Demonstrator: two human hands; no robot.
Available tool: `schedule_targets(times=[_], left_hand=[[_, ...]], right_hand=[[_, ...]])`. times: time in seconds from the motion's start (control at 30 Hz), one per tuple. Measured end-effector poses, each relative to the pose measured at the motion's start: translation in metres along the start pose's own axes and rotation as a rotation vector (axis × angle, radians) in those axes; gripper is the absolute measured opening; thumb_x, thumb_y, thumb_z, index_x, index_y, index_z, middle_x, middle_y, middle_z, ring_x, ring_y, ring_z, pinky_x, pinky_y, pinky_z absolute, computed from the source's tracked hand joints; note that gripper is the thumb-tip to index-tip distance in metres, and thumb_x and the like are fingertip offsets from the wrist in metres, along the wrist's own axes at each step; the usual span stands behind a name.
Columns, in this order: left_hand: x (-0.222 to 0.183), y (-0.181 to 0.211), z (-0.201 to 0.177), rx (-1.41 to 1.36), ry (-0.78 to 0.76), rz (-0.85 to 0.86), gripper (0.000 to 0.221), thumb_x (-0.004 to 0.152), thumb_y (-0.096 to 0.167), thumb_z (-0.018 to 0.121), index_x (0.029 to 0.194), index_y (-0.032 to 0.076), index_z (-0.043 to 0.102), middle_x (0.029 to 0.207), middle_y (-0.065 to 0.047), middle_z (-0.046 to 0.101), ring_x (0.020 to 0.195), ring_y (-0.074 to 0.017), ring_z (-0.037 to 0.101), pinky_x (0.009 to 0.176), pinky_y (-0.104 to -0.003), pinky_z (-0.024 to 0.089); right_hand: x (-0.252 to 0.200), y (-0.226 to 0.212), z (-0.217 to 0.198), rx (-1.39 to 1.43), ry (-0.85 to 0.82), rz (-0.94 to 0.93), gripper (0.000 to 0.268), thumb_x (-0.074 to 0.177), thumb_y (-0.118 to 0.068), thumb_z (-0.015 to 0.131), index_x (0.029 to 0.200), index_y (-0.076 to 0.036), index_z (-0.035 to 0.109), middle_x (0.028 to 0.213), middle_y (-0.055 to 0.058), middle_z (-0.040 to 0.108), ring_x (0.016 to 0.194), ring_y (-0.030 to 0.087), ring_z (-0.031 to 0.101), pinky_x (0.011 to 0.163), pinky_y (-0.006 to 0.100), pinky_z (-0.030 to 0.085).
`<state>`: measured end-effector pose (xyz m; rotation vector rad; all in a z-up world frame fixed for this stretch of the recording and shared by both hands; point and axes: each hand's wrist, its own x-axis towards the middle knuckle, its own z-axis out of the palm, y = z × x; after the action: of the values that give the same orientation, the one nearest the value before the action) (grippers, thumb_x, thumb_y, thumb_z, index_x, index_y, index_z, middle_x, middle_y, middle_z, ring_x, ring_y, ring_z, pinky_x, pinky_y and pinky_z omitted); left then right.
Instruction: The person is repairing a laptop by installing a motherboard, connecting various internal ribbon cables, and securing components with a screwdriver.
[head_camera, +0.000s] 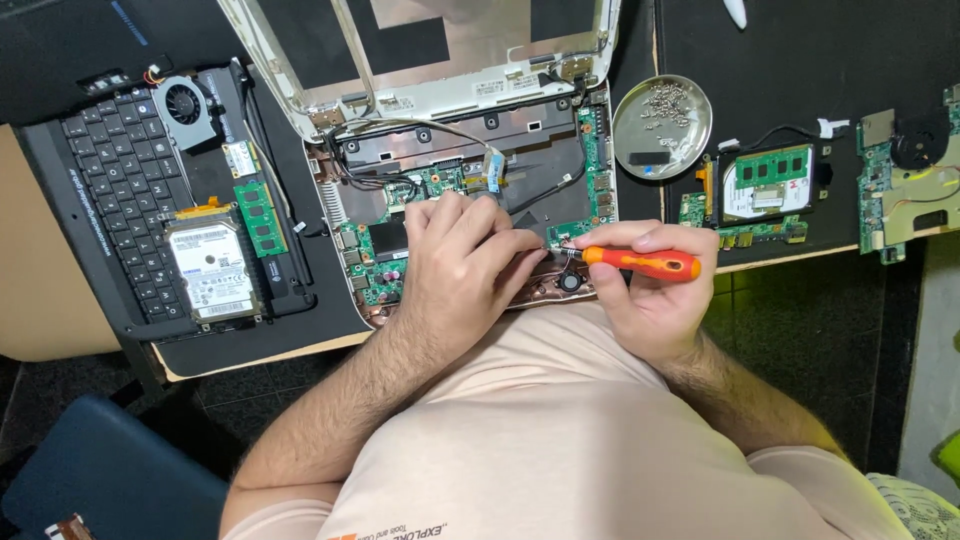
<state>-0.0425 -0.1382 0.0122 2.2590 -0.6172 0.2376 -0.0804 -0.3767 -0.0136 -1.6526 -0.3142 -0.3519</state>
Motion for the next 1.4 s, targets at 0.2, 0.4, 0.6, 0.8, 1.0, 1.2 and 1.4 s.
schedule_targets(times=[0.2,0.4,0.6,0.8,1.0,1.2,1.4], left_hand=[[-0.001,0.000,0.000,-0.004,0.004,0.006,0.011,0.111,0.023,0.090,0.109,0.019,0.081,0.101,0.001,0.058,0.100,-0.0276,0.061,0.100,-0.050,0.045],[-0.001,-0.002,0.001,0.002,0.011,0.026,0.010,0.111,0.024,0.090,0.110,0.020,0.081,0.101,0.001,0.057,0.097,-0.0276,0.060,0.099,-0.051,0.045],[-0.001,-0.001,0.000,0.003,0.019,0.022,0.011,0.111,0.024,0.091,0.111,0.020,0.081,0.101,0.001,0.058,0.098,-0.0275,0.061,0.099,-0.050,0.045],[-0.019,-0.010,-0.035,0.039,0.050,-0.027,0.013,0.111,0.023,0.093,0.123,0.019,0.088,0.102,0.000,0.065,0.100,-0.0301,0.066,0.099,-0.050,0.048],[-0.072,-0.042,-0.052,0.164,0.185,-0.077,0.012,0.110,0.019,0.091,0.122,0.023,0.092,0.105,0.002,0.070,0.100,-0.0276,0.069,0.099,-0.049,0.053],[-0.087,-0.039,-0.043,0.068,0.153,0.124,0.020,0.121,0.034,0.078,0.115,0.018,0.089,0.123,-0.006,0.085,0.124,-0.0334,0.081,0.111,-0.052,0.056],[-0.088,-0.043,-0.039,0.146,0.145,0.229,0.036,0.129,0.044,0.063,0.118,0.018,0.085,0.129,-0.008,0.084,0.129,-0.0327,0.078,0.114,-0.053,0.054]], right_hand=[[0.000,0.002,0.000,-0.001,-0.002,0.008,0.042,0.114,0.000,0.084,0.127,0.003,0.044,0.112,0.032,0.086,0.107,0.043,0.087,0.096,0.044,0.068],[-0.001,0.002,-0.002,0.034,-0.001,0.050,0.043,0.115,-0.002,0.083,0.129,0.001,0.043,0.113,0.031,0.086,0.109,0.040,0.086,0.096,0.042,0.068],[0.001,0.001,-0.001,0.041,0.006,0.055,0.044,0.114,-0.004,0.084,0.129,0.002,0.043,0.113,0.031,0.085,0.110,0.040,0.085,0.097,0.043,0.069],[-0.001,0.012,-0.011,0.077,-0.026,0.129,0.047,0.118,-0.008,0.080,0.137,0.000,0.038,0.111,0.031,0.083,0.107,0.038,0.084,0.099,0.042,0.068],[0.002,0.006,0.013,0.083,-0.119,0.084,0.066,0.119,0.001,0.078,0.162,0.001,0.028,0.116,0.036,0.082,0.113,0.039,0.084,0.107,0.046,0.068],[0.017,0.004,0.039,0.080,-0.326,-0.017,0.081,0.116,0.013,0.074,0.172,0.002,0.017,0.117,0.032,0.083,0.109,0.040,0.085,0.103,0.048,0.070],[0.010,0.015,0.046,-0.010,-0.440,-0.142,0.066,0.110,0.014,0.079,0.156,0.008,0.031,0.114,0.031,0.087,0.096,0.039,0.087,0.086,0.048,0.071]])
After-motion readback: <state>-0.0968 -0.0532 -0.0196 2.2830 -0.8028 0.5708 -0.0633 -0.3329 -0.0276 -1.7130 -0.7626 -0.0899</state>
